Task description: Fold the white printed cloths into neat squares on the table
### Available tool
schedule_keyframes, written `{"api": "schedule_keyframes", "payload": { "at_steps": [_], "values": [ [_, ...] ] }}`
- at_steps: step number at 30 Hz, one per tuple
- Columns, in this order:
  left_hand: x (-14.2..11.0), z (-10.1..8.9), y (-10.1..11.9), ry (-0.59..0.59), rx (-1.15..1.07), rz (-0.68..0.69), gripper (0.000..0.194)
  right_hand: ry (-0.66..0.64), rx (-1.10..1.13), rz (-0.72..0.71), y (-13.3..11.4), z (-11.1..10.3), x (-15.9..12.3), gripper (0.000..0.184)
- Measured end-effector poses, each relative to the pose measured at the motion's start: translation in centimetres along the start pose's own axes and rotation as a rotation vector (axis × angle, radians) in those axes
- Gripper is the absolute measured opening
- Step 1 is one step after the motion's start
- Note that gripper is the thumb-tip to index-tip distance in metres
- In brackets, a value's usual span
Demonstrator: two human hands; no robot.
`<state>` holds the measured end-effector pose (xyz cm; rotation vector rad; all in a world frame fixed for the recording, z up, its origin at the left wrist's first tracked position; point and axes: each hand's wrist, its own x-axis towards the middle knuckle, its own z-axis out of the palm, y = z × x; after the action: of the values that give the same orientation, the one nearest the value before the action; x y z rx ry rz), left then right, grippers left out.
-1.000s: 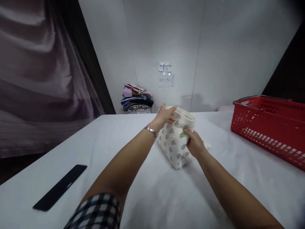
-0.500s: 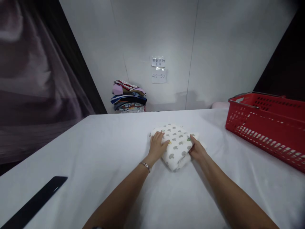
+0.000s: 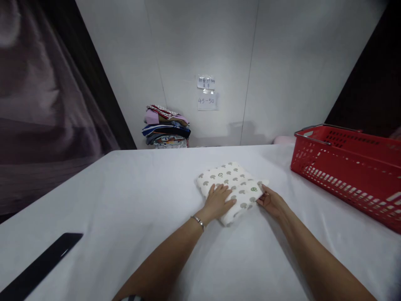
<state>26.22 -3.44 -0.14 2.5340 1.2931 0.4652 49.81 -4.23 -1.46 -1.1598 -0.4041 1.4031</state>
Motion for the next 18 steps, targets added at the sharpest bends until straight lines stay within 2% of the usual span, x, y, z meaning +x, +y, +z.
{"api": "schedule_keyframes", "payload": {
  "at_steps": [7, 10, 14, 16, 18],
  "values": [
    [-0.8, 0.3, -0.1, 0.008, 0.017, 0.053, 0.045, 0.055, -0.180, -0.103, 0.4, 0.6, 0.4, 0.020],
    [-0.2, -0.3, -0.9, 0.068, -0.021, 0.010, 0.041, 0.080, -0.382, -0.132, 0.4, 0.0, 0.7, 0.023],
    [2.1, -1.9, -3.6, 0.289, -0.048, -0.262, 0.042, 0.120, -0.778, -0.208, 0.2, -1.1, 1.0, 0.037],
    [3.4, -2.6, -5.2, 0.310, -0.092, -0.429, 0.044, 0.131, -0.931, -0.247, -0.1, -1.6, 1.1, 0.043],
    [4.4, -3.2, -6.5, 0.280, -0.198, -0.587, 0.048, 0.144, -1.033, -0.271, -0.4, -1.9, 1.0, 0.049]
  ]
}}
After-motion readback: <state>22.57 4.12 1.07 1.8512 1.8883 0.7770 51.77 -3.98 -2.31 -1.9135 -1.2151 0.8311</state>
